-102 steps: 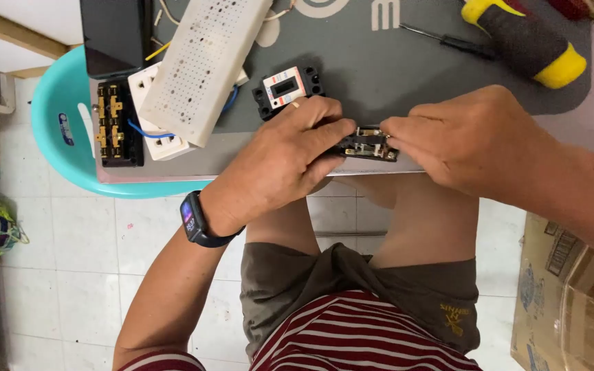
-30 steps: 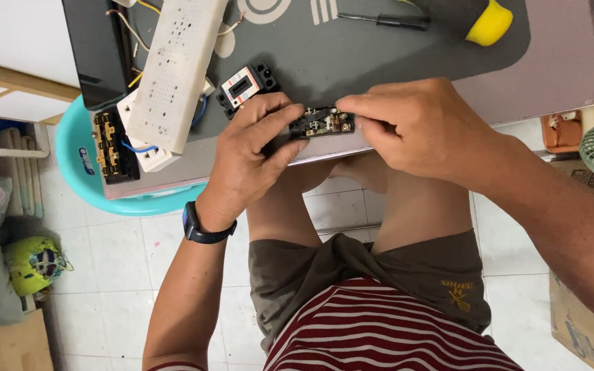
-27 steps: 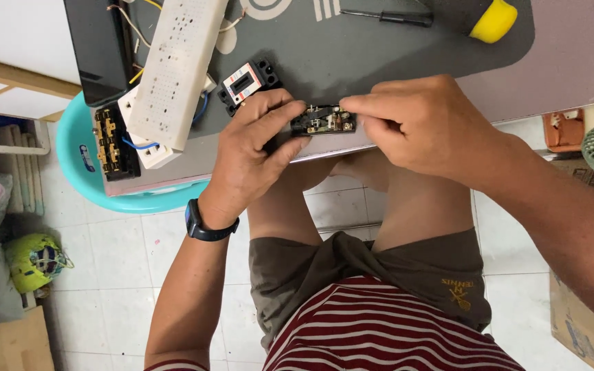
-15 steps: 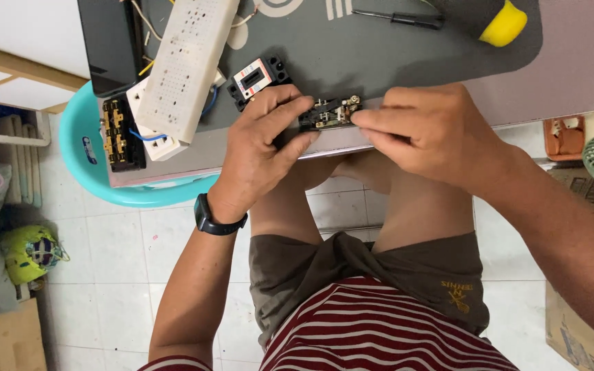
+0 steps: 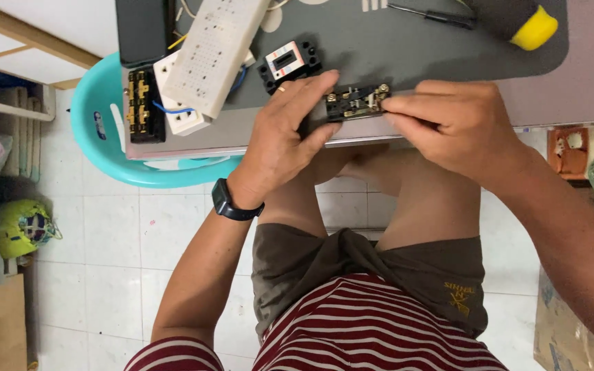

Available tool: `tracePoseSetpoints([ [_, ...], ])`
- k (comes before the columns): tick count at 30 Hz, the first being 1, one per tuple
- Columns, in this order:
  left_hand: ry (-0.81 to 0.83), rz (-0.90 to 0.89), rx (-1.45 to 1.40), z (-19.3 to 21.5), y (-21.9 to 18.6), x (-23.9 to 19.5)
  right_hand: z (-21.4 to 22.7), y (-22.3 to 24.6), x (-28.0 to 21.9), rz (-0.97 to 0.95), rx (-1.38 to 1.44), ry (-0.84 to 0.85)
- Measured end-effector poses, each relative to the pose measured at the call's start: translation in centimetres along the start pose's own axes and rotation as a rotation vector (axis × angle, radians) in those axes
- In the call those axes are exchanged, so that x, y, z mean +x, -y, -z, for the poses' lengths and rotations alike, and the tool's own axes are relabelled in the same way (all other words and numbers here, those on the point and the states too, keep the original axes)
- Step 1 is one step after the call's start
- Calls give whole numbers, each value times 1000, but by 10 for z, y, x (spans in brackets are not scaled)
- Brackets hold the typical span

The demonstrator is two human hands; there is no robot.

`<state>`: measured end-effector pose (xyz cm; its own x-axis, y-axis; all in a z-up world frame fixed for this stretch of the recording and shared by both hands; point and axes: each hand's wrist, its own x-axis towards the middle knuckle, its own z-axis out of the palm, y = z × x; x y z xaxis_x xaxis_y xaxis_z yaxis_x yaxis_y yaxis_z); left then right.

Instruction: The person assembles a small black electrical component by inserting a metal piece and securing it with a screwdriver. They then attach a white circuit breaker to the component and tighten the screws. Finally, they use pliers to adjust the wiring on the assembled unit.

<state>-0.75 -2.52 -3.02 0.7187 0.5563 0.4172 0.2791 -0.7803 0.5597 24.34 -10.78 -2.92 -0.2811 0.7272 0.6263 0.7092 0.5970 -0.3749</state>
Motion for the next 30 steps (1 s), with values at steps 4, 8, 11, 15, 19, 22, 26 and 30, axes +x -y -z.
tracePoseSetpoints([
  [4, -31, 7, -20, -1, -1, -6, -4, 2, -2, 17, -52, -9],
  [8, -81, -35, 8, 9, -9, -11, -2, 6, -1, -67, 1, -14],
  [11, -233, -25, 112, 26, -14, -12, -2, 4, -6, -203, 61, -17],
  [15, -230, 183, 337, 39, -7, -3, -7, 0, 4, -382, -89, 185],
  [19, -93, 238, 378, 35, 10, 14, -9, -1, 15, -439, -213, 308],
  [22, -65, 230, 328, 35, 16, 17, -8, -3, 13, -365, -181, 242],
  [26, -166, 30, 161, 45, -21, 25, -11, -3, 11, -386, -178, 216],
  [30, 26, -39, -60, 36, -39, 31, -15, 1, 5, -291, -351, 89],
])
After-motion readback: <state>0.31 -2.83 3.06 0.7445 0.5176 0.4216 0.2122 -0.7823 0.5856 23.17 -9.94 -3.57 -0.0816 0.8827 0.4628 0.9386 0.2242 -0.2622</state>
